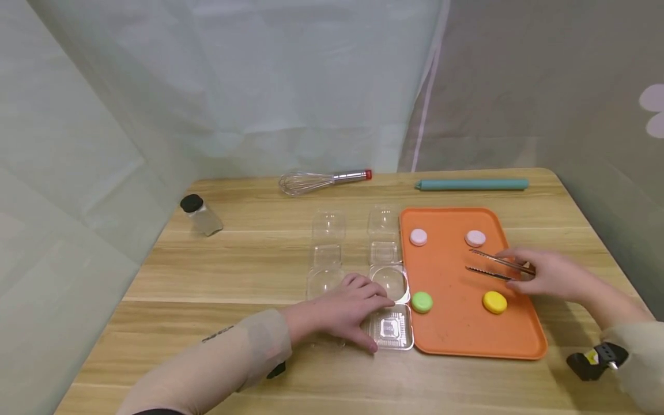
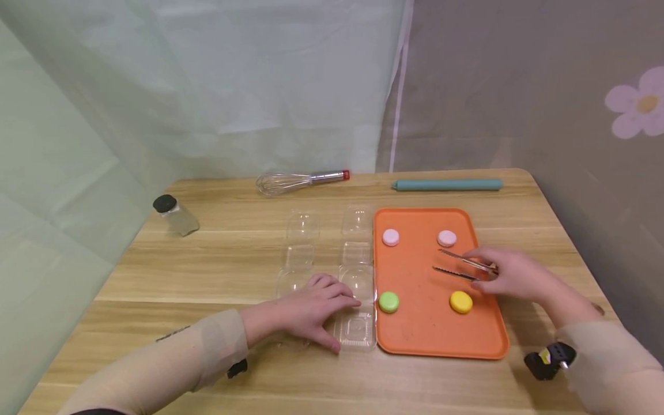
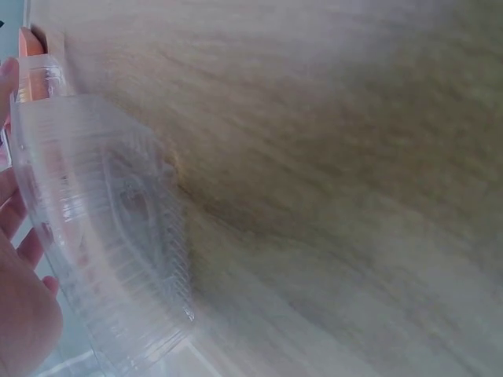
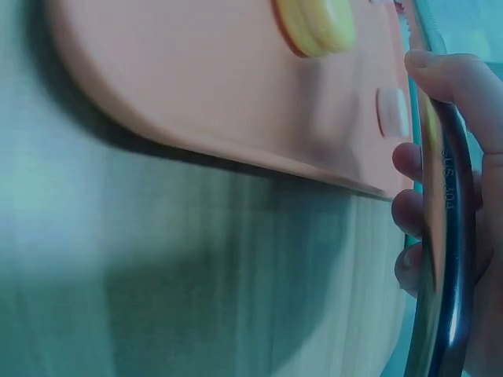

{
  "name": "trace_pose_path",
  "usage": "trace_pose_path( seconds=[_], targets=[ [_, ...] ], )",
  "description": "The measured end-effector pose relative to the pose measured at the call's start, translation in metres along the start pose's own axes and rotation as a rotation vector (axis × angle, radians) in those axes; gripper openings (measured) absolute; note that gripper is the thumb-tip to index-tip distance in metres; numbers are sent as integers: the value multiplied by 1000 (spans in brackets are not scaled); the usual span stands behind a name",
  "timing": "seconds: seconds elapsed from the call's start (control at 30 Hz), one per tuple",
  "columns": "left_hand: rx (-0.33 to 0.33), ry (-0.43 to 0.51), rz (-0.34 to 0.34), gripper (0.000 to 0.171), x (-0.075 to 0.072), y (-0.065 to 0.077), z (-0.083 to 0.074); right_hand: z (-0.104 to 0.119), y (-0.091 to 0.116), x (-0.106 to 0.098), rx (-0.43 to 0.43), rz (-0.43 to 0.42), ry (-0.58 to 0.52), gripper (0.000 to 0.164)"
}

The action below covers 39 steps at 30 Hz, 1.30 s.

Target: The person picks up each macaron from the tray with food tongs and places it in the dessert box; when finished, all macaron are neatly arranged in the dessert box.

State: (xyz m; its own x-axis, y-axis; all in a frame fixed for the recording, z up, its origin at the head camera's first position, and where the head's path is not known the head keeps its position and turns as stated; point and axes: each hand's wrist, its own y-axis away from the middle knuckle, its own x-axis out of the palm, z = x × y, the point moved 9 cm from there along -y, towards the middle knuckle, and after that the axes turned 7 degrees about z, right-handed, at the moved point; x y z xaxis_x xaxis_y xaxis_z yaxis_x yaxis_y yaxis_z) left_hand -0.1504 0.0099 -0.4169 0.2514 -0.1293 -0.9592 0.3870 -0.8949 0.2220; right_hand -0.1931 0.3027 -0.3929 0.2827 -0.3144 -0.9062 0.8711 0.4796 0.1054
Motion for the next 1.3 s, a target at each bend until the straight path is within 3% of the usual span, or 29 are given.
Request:
trace_pose_path(
  seconds=[0.37, 0.63, 0.8, 1.1, 1.3],
  targets=[
    [11, -5, -14, 85, 1, 0, 0, 17, 14, 4, -174, -98, 72, 49],
    [-7, 1, 5, 85, 1, 1, 1, 13, 28, 18, -97, 9, 41, 47],
    [-10, 1, 9, 86, 1, 1, 1, 14, 31, 26, -119, 57, 37, 45],
    [-19, 5, 9, 86, 1, 1, 2, 19, 33, 31, -159, 52, 99, 45],
    [-27, 15, 17, 87, 1, 1, 2, 29, 32, 25, -172, -31, 141, 47]
  ],
)
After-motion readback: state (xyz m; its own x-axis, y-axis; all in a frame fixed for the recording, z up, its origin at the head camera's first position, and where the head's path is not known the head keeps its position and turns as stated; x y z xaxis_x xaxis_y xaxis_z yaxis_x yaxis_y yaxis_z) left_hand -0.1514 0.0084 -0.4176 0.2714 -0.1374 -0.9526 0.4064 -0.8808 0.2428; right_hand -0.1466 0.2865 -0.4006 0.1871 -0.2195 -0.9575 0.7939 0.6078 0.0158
